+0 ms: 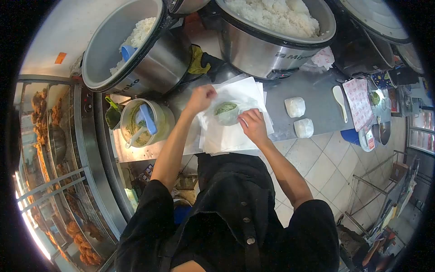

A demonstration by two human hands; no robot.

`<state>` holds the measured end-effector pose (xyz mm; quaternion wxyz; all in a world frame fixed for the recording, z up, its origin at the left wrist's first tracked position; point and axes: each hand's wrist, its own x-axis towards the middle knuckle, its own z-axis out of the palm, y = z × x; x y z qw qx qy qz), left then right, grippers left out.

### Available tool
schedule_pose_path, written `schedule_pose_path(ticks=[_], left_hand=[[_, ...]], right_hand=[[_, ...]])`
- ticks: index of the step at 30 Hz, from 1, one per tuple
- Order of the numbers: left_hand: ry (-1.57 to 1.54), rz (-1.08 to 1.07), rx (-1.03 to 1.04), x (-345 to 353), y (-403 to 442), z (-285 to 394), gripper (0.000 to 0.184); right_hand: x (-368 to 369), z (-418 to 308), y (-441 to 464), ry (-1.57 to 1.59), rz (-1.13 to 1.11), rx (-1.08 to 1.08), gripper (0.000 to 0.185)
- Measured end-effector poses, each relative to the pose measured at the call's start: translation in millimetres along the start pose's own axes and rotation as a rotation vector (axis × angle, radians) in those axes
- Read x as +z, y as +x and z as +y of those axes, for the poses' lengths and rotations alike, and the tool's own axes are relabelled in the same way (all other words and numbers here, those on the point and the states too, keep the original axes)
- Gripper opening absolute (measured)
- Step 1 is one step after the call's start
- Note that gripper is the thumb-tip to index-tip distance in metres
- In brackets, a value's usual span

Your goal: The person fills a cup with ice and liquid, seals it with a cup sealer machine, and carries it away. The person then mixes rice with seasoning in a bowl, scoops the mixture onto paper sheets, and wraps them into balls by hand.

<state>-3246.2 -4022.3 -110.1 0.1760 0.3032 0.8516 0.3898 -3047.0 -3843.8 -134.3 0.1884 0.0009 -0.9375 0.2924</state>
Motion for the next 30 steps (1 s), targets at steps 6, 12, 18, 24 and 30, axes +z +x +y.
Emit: schedule_pose_path(ticks=[6,12,18,24,30], left_hand=[[0.022,0.382,0.106,-13,-18,26,0.018],[0.084,0.193,-0.097,26,-84,-8,0.022],[0.126,0.206,-0.126,51,-110,-23,0.023],[-0.023,0.445,0.05,55,-136,-18,0.018],[-0.208,0.362,0.112,75,-167,-13,0.04]], right_hand=[[-3,12,35,-0.192,-0.151,-0.072,0.027],[-24,35,55,-0.2,-0.601,0.169,0.026],[-69,50,47,-0.09,-0.651,-0.048,0.018],[-79,-120,126,0.394,-0.363,-0.09,0.019],[39,-289,189,-0.065,-0.35,-0.387,0.023]])
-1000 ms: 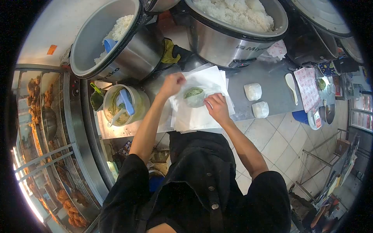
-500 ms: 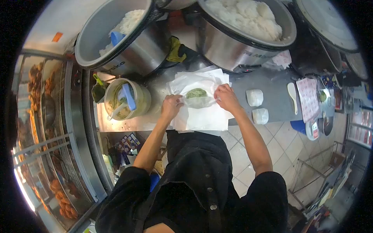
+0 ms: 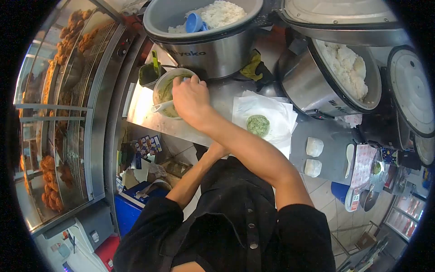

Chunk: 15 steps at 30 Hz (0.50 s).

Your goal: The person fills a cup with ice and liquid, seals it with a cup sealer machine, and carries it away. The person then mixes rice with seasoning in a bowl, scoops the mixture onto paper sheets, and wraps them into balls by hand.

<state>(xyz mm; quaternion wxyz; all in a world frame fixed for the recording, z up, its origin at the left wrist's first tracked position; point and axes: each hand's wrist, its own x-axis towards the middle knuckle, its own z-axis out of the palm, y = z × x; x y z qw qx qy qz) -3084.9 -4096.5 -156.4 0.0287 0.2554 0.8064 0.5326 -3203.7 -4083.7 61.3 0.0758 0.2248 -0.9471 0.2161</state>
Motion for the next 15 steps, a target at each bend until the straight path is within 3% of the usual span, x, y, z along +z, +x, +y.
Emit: schedule_pose_path(ticks=[2,5,7,11,13,15], left_hand=[[0.081,0.044,0.023,11,-8,-12,0.039],[0.26,0.112,0.128,10,-10,-15,0.031],[0.405,0.12,0.164,3,-9,-6,0.025],[0.391,-0.036,0.167,-11,-9,-1,0.022],[0.366,-0.076,0.191,-12,-9,-5,0.024],[0.356,-0.101,0.221,-11,-9,-9,0.029]], right_hand=[[27,-6,19,-0.158,-0.217,0.093,0.022],[28,-1,26,-0.115,-0.313,0.129,0.016],[5,0,22,-0.054,-0.293,0.135,0.017],[-62,22,3,0.171,-0.337,0.173,0.03],[-96,51,-33,0.301,-0.139,0.079,0.034],[-125,76,-72,0.414,-0.111,0.203,0.032]])
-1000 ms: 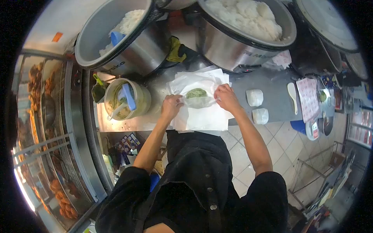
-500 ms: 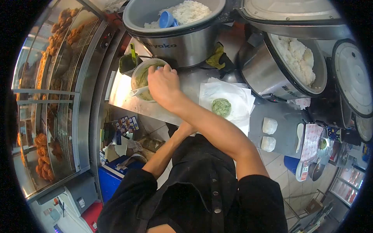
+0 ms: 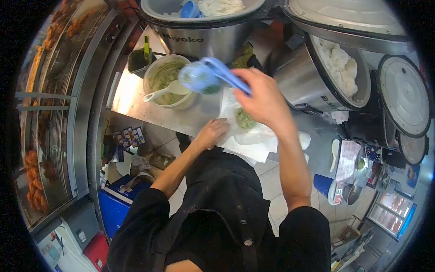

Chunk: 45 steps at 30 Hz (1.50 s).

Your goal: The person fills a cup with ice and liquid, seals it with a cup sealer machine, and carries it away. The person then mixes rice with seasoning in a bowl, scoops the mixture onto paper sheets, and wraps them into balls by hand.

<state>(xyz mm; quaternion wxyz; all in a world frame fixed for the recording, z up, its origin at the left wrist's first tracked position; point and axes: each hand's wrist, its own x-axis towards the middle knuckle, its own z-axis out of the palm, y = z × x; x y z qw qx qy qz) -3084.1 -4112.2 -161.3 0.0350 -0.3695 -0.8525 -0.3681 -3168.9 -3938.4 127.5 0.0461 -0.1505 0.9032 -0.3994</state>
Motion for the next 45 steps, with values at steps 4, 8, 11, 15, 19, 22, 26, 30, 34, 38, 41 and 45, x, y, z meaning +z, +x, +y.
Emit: schedule_pose_path(ticks=[4,8,11,15,19,22,26,30,34,38,41,45], left_hand=[[0.018,0.0,0.061,-1,1,-5,0.043],[-0.092,-0.015,-0.045,-10,11,1,0.047],[-0.157,-0.073,-0.134,-4,12,0,0.044],[-0.075,-0.116,0.097,1,12,-18,0.035],[-0.05,-0.143,0.045,2,12,-18,0.028],[-0.035,-0.144,-0.012,8,9,-18,0.028],[-0.032,-0.145,-0.047,9,10,-18,0.028],[-0.047,-0.152,-0.07,8,10,-17,0.026],[-0.048,-0.143,-0.061,7,10,-17,0.024],[-0.02,-0.147,-0.031,5,10,-16,0.028],[0.033,-0.193,-0.039,-5,14,-8,0.041],[0.123,-0.25,-0.029,-8,16,-3,0.056]], right_hand=[[-14,96,-65,-0.171,0.048,0.027,0.037],[8,169,-112,-0.48,-0.069,-0.066,0.043],[26,193,-124,-0.514,-0.104,-0.099,0.05],[47,198,-112,-0.531,-0.137,-0.112,0.059],[51,209,-108,-0.578,-0.131,-0.103,0.06],[48,217,-111,-0.591,-0.179,-0.042,0.063],[47,219,-112,-0.567,-0.202,-0.009,0.064],[43,228,-116,-0.581,-0.202,-0.011,0.065],[38,243,-121,-0.581,-0.177,-0.036,0.065],[37,246,-120,-0.515,-0.161,-0.012,0.061],[37,247,-123,-0.37,-0.124,-0.017,0.055],[33,222,-115,-0.076,-0.012,0.033,0.052]])
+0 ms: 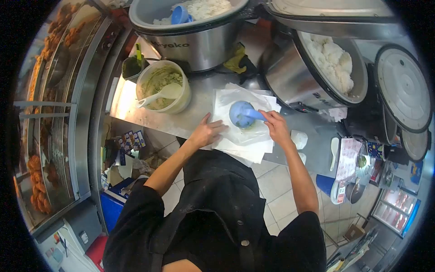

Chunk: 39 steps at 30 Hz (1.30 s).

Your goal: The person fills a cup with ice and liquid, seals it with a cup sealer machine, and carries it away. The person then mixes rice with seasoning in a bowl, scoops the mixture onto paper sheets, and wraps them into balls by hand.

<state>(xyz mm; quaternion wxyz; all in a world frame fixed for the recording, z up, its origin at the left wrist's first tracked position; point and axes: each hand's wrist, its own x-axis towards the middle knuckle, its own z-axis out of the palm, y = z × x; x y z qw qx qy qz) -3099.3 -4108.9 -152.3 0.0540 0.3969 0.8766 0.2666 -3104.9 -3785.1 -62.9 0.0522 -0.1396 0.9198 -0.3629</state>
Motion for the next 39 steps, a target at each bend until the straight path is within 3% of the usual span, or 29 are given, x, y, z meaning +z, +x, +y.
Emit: schedule_pose_path(ticks=[3,5,7,9,11,13,15,16,17,19,22,23,26,28,32,33,36,39], left_hand=[[0.061,-0.054,-0.02,0,4,12,0.054],[0.111,-0.072,0.011,-7,7,23,0.056],[0.126,-0.032,0.057,-6,7,25,0.053],[0.115,0.008,0.118,4,9,24,0.047],[0.08,0.061,0.171,18,12,17,0.04],[-0.059,0.08,0.147,22,13,16,0.034],[-0.162,0.121,0.137,19,11,15,0.03],[-0.196,0.154,0.143,18,12,15,0.029],[-0.229,0.188,0.146,16,13,16,0.029],[-0.308,0.23,0.118,10,16,20,0.03],[-0.311,0.215,0.172,9,19,19,0.029],[-0.291,0.199,0.205,9,20,18,0.028],[-0.482,0.183,0.075,6,19,22,0.021],[-0.658,0.162,-0.229,6,22,23,0.019],[-1.044,0.35,-0.623,20,42,11,0.022],[-1.004,0.366,-0.622,18,47,11,0.026],[-1.098,0.252,-0.839,13,47,6,0.027],[-1.036,0.212,-0.919,19,42,-4,0.03]], right_hand=[[-7,-88,34,0.233,0.142,-0.04,0.054],[4,-133,70,0.287,0.245,-0.261,0.051],[-1,-186,99,0.312,-0.016,-0.129,0.047],[15,-213,129,0.231,-0.044,-0.215,0.045],[22,-215,129,0.252,0.136,-0.332,0.045],[15,-195,118,0.286,0.201,-0.393,0.048],[-5,-139,79,0.176,0.005,-0.22,0.051],[-12,-108,55,0.056,-0.23,-0.022,0.058],[-9,-73,28,-0.087,-0.323,-0.015,0.064],[4,-30,-26,-0.435,-0.277,0.003,0.068],[20,11,-52,-0.364,-0.095,0.062,0.062],[22,22,-55,-0.325,-0.063,0.049,0.046],[15,44,-58,-0.195,-0.087,0.004,0.026],[14,55,-47,-0.018,0.035,0.03,0.021],[11,67,-11,0.142,0.036,0.29,0.024],[12,66,-5,0.108,0.069,0.278,0.028],[27,75,-2,0.161,0.191,0.375,0.026],[56,53,-31,-0.344,0.649,0.235,0.031]])
